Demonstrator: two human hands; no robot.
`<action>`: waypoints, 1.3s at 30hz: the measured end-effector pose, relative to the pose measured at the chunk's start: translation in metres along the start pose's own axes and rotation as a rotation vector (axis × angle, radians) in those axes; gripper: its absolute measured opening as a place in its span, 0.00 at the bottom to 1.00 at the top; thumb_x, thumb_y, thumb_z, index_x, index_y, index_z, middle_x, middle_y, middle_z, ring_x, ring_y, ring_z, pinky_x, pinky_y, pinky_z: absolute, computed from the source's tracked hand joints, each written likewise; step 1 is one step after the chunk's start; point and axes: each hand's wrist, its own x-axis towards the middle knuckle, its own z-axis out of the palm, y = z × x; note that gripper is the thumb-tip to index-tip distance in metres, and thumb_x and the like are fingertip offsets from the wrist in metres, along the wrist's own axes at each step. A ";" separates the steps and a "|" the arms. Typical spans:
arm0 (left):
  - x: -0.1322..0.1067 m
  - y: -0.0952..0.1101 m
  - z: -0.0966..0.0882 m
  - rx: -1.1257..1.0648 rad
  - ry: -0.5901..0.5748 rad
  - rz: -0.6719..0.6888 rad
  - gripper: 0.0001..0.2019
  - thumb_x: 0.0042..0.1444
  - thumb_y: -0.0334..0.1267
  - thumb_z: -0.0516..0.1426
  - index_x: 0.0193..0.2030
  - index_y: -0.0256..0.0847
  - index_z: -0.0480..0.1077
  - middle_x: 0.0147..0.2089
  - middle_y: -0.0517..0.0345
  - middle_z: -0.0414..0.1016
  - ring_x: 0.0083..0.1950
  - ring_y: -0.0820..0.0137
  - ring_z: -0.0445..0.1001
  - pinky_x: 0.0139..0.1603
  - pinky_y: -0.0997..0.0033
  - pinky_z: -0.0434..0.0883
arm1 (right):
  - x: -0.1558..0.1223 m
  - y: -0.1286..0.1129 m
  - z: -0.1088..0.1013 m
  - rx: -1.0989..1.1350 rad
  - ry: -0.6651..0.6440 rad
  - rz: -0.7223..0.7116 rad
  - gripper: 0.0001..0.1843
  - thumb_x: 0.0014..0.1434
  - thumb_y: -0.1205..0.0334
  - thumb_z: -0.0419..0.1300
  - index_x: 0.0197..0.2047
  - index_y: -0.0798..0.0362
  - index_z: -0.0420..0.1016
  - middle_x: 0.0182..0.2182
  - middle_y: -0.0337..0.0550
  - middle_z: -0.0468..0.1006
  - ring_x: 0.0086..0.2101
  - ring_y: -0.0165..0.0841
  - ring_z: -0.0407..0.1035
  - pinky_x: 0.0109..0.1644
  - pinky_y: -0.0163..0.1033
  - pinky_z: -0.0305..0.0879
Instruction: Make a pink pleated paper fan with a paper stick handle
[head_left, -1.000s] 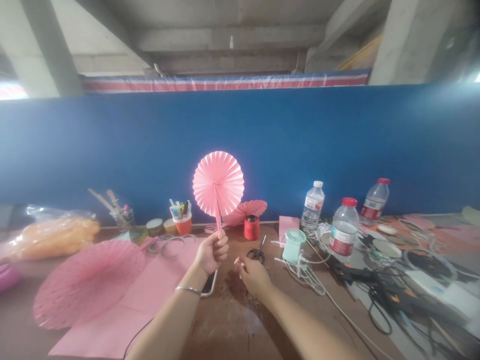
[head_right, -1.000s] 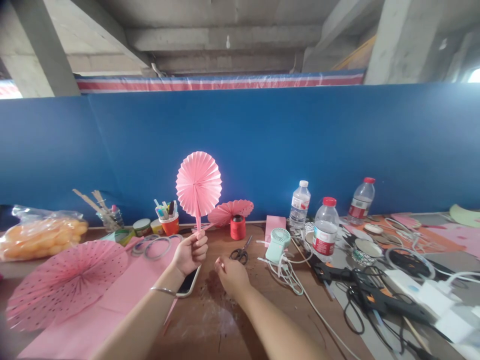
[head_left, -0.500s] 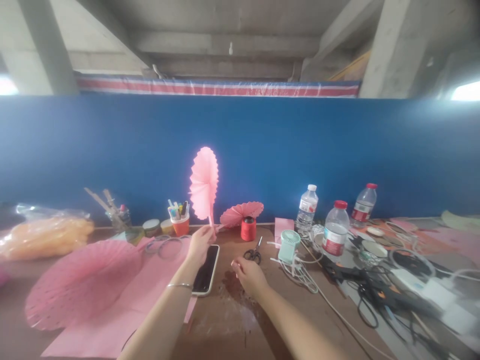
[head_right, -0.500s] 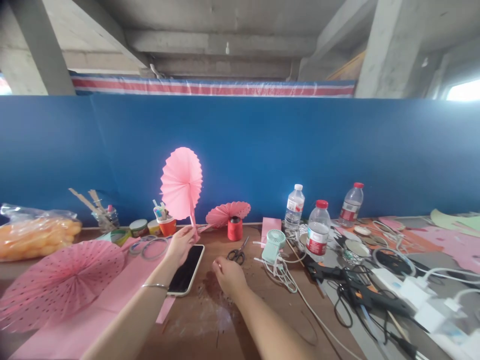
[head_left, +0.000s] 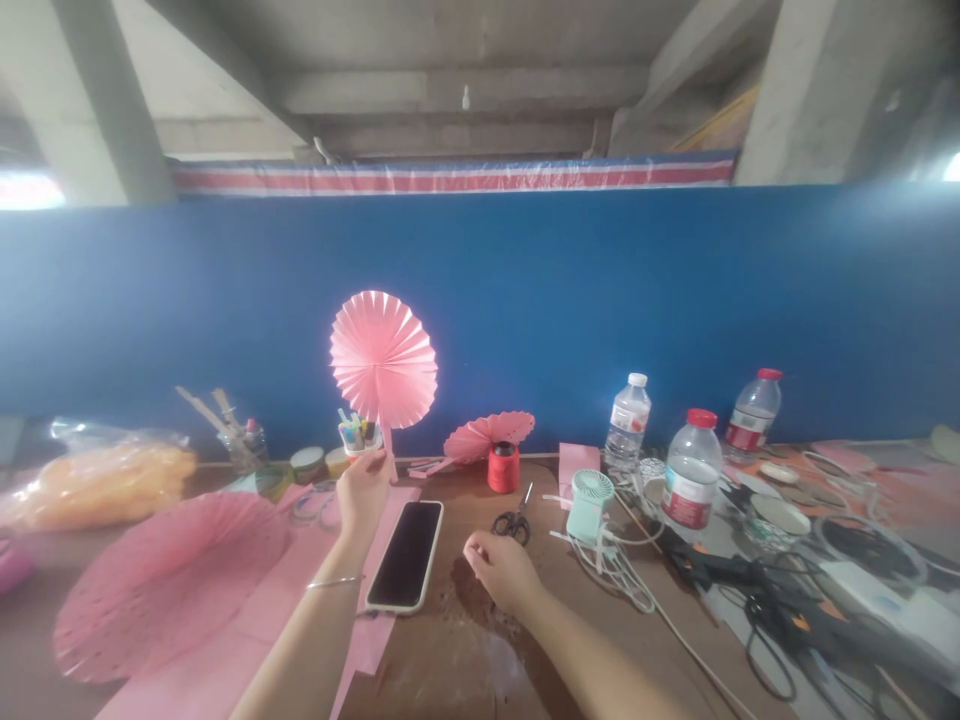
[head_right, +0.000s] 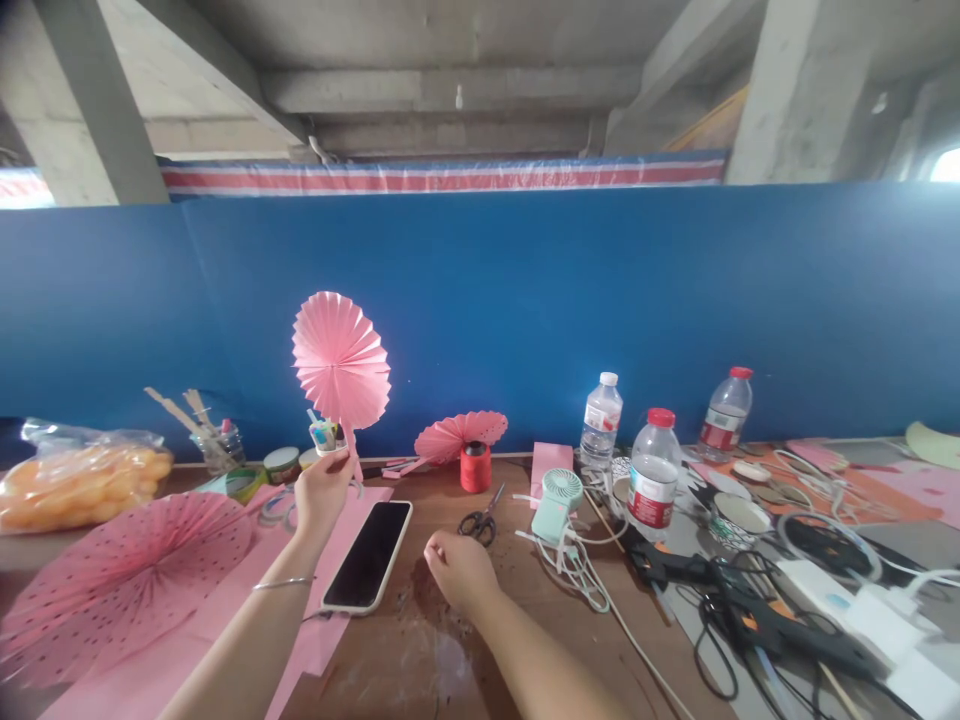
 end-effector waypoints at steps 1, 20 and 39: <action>0.005 0.000 0.002 0.048 0.022 0.033 0.11 0.49 0.42 0.54 0.30 0.39 0.74 0.24 0.60 0.73 0.29 0.69 0.72 0.32 0.74 0.64 | 0.001 0.000 0.000 0.007 -0.003 0.002 0.12 0.58 0.61 0.49 0.29 0.50 0.71 0.22 0.35 0.75 0.24 0.27 0.67 0.26 0.29 0.48; 0.046 -0.010 0.100 0.564 -0.373 0.520 0.10 0.53 0.31 0.48 0.32 0.38 0.71 0.35 0.47 0.70 0.40 0.61 0.68 0.43 0.65 0.62 | 0.008 0.005 0.003 0.007 -0.024 0.044 0.14 0.59 0.57 0.48 0.31 0.48 0.73 0.27 0.36 0.78 0.28 0.29 0.69 0.26 0.31 0.49; 0.041 -0.023 0.027 0.430 -0.509 0.274 0.13 0.51 0.36 0.49 0.41 0.40 0.70 0.44 0.54 0.73 0.44 0.67 0.71 0.46 0.73 0.64 | 0.007 0.005 -0.001 0.008 -0.054 0.024 0.14 0.59 0.58 0.48 0.31 0.48 0.73 0.27 0.36 0.78 0.28 0.29 0.69 0.27 0.30 0.51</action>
